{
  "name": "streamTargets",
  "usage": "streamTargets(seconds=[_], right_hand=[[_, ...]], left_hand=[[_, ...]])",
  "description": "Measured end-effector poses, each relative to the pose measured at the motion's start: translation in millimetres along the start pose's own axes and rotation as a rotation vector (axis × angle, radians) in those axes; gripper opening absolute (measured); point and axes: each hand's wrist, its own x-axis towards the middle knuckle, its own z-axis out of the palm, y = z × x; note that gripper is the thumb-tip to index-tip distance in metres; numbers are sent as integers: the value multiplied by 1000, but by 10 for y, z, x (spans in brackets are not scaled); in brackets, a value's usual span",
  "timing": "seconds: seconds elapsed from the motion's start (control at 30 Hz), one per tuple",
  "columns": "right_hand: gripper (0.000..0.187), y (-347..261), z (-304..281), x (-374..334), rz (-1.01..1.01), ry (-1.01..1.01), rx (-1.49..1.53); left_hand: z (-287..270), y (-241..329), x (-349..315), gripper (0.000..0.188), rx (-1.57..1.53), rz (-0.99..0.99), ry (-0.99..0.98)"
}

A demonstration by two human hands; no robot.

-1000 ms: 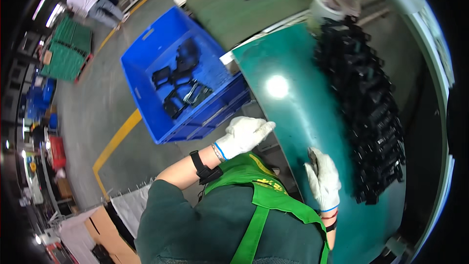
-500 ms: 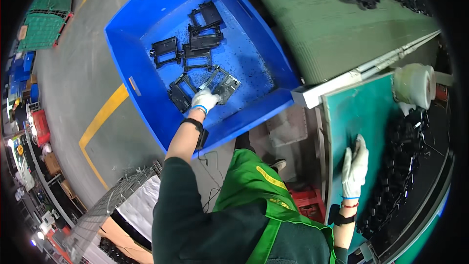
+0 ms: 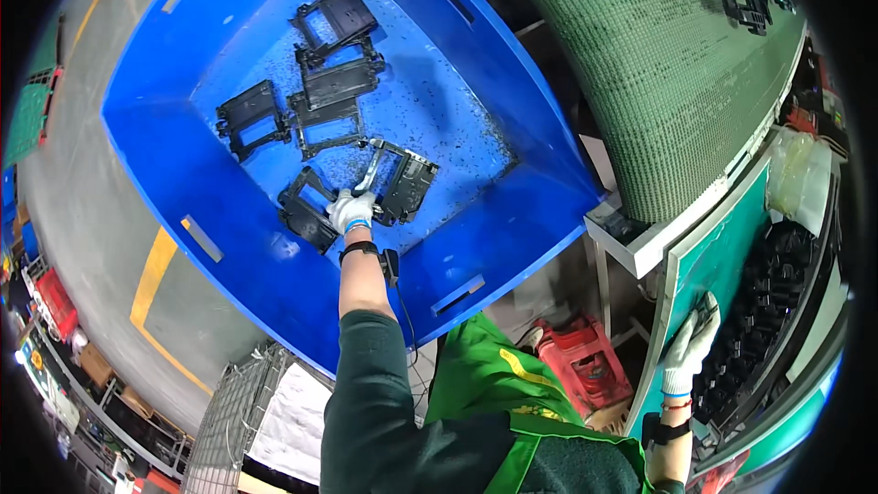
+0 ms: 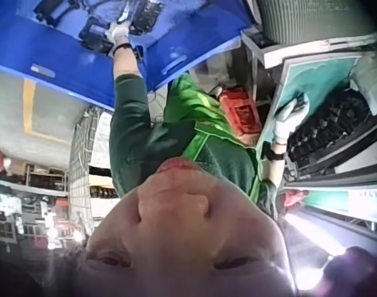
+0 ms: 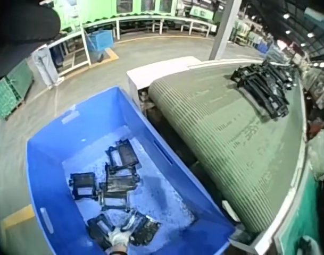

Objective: Trimming excess plastic burrs from molded parts and packing them into a large container.

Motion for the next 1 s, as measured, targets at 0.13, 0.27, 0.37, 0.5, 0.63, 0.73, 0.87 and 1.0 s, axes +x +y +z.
streamTargets(seconds=[0.13,0.27,0.37,0.5,0.63,0.73,0.87,1.0], right_hand=[[46,44,12,2,10,4,23],[44,-114,32,74,-61,-57,126],[43,-397,-76,74,-45,-105,27],[49,-1183,-33,-180,110,-316,331],[70,-1797,-9,-470,54,-600,851],[65,-1773,-53,-647,315,-726,1257],[51,-1068,-385,-877,497,-648,1355],[40,-4,-1122,-1211,488,-447,1211]], left_hand=[[-76,-119,-74,64,-30,86,37],[-395,-464,-88,62,-89,285,53],[-972,-328,-611,58,-146,404,-1],[-1932,-122,-1639,50,-282,559,-49],[-2225,-22,-2533,47,-480,831,15],[-2520,196,-3599,44,-539,963,-158],[-2538,175,-4566,36,-499,1349,-284],[-2352,153,-5280,29,-867,1476,-766]])
